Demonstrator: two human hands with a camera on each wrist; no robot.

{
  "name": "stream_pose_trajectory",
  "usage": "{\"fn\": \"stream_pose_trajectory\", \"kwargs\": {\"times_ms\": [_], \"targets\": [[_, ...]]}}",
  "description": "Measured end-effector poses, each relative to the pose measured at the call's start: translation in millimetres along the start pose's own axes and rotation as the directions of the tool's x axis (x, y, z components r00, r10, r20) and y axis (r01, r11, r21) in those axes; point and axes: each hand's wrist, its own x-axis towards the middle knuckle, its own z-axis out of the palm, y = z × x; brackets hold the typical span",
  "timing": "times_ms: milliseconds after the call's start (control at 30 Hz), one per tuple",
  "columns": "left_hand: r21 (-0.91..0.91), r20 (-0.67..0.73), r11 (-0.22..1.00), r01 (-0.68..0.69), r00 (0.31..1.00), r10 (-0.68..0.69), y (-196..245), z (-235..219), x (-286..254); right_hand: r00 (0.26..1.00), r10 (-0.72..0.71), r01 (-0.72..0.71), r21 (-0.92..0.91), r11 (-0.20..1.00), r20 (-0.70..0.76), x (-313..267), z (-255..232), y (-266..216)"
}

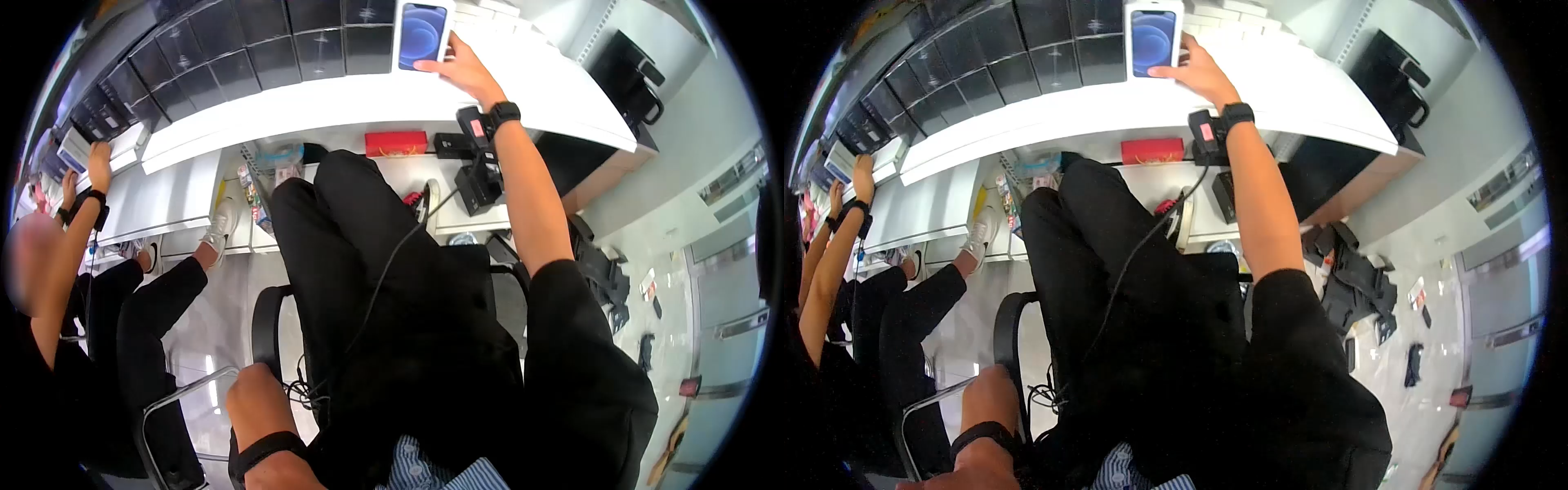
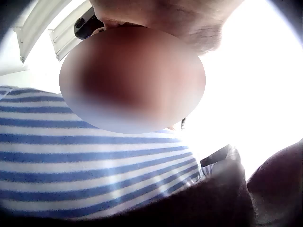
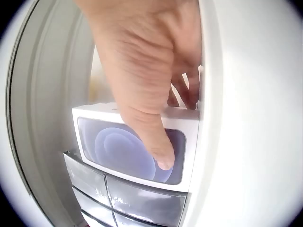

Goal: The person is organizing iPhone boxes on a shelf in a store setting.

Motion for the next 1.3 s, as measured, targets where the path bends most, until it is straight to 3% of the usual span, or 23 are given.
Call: {"fn": "stream_pose_trajectory", "kwargs": {"times_ms": [233,400,600,700,767,800,867,933,1033,1100,1233,1300], "targets": [[-0.04,0.023,0.999,-0.01,1.0,0.011,5.2,3.1,2.4,0.999,-0.03,0.027,0.073,0.997,0.038,7.6,-0.9,0.1],[-0.054,0.026,0.998,-0.018,0.999,0.019,5.2,3.2,6.9,1.0,-0.013,0.013,-0.023,1.0,0.022,8.4,-2.6,-5.3],[-0.093,0.001,0.995,-0.029,1.0,0.03,5.5,-0.8,7.2,0.999,0.042,-0.043,0.045,0.998,0.014,5.2,-3.1,-9.7],[-0.108,-0.024,0.994,-0.034,0.999,0.032,14.7,0.3,4.1,1.0,-0.009,0.009,0.016,1.0,0.002,12.2,-2.3,8.6],[-0.119,-0.02,0.992,-0.033,0.999,0.031,19.6,0.3,0.2,0.994,0.108,-0.109,0.017,0.994,0.033,4.2,-2.5,-15.7],[-0.119,-0.014,0.993,-0.023,1.0,0.022,21.9,1.4,-0.3,0.996,0.046,-0.06,0.189,0.98,0.074,4.7,-0.8,-6.5],[-0.119,-0.004,0.993,-0.025,1.0,0.025,26.0,2.0,-1.1,0.994,0.097,-0.099,0.035,0.994,0.043,3.0,-2.2,-19.3],[-0.122,-0.01,0.992,-0.037,0.999,0.036,31.3,4.6,-2.0,0.998,0.04,-0.043,0.069,0.997,0.038,9.3,-2.1,-2.1],[-0.114,-0.028,0.992,-0.048,0.999,0.045,39.6,9.2,-3.7,0.994,0.091,-0.099,0.129,0.987,0.067,8.6,-1.8,-1.8],[-0.116,-0.03,0.991,-0.065,0.998,0.062,43.4,11.1,-5.6,0.999,-0.028,0.025,0.074,0.997,0.041,10.8,-1.9,5.1],[-0.115,-0.032,0.99,-0.081,0.996,0.078,47.9,17.5,-13.1,0.996,0.086,-0.089,0.12,0.989,0.026,8.0,-0.6,-3.9],[-0.12,-0.024,0.99,-0.074,0.997,0.072,50.0,17.6,-14.9,0.999,0.031,-0.033,0.106,0.994,0.021,9.9,2.7,2.5]]}}
